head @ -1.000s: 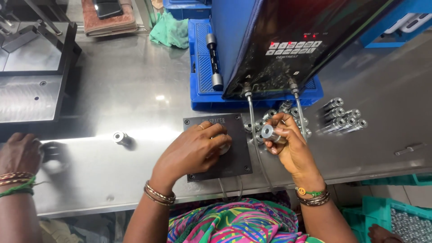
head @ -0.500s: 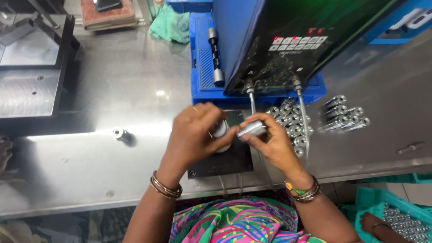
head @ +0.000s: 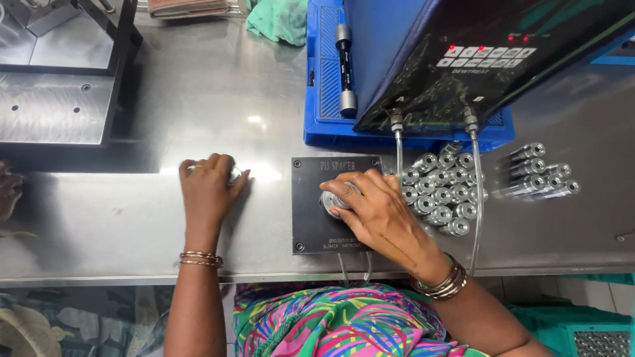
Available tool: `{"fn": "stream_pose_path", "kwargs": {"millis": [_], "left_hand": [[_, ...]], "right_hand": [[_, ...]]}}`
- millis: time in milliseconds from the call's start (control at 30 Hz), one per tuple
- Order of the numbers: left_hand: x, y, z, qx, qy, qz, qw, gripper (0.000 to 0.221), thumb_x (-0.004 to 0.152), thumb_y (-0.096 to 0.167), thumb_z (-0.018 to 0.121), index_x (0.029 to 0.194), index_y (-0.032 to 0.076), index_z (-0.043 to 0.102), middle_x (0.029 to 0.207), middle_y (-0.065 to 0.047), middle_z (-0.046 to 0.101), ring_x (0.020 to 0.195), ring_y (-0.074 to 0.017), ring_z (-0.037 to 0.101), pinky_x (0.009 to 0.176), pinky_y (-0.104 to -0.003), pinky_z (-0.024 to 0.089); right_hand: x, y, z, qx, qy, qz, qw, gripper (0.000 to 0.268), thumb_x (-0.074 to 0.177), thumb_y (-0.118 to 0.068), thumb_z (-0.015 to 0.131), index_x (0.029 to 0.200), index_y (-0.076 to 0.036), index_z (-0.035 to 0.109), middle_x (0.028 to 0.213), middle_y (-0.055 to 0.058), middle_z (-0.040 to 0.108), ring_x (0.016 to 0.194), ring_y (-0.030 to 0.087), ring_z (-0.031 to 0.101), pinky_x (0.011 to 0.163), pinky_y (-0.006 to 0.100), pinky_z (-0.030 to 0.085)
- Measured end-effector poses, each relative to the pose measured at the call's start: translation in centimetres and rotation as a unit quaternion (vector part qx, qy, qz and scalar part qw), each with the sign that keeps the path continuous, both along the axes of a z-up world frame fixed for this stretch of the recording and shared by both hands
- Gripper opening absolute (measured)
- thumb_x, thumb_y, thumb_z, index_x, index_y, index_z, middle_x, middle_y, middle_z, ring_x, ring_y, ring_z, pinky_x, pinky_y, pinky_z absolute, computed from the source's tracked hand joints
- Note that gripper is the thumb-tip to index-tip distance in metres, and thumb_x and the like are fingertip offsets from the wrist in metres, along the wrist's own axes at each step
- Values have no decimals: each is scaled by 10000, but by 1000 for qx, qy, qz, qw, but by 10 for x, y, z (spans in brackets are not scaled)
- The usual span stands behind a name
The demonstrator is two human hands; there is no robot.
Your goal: The recorder places metal spacers onto a measurement fixture to verify their height or dimensions against a digital gauge.
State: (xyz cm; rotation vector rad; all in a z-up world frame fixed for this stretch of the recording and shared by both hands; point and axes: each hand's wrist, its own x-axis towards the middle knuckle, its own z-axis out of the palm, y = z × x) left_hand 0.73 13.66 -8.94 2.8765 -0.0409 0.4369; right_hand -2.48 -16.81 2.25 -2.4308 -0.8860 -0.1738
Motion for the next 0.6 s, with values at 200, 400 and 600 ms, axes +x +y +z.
{"fn": "stream_pose_path", "kwargs": {"millis": [200,400,600], "left_hand": [[11,-3,7,21,-79,22,996,214,819,323,817,911,150,732,1134,-56,654,1138,-253,595,1097,-548,295],[8,-65,76,-186,-154,-127,962,213,915,292,801,974,116,697,1153,-73,623,1139,-268,581,1052,-472,353],[-19,-108,113,-245,-106,-196,943,266,931,345,777,980,102,681,972,-64,649,878,-257,607,815,-395,426]], "right_hand": [[-6,-2,11,-88,4,-16,996,601,862,-374,731,1415,-238,540,1421,58,540,1171,284,537,926,497,377],[-5,-2,4,-95,22,-10,995,644,885,-416,709,1462,-236,486,1487,65,502,1192,293,535,937,511,385],[3,-27,-16,-10,27,-10,1000,621,859,-352,744,1403,-126,546,1455,105,519,1177,293,549,959,463,453]]}}
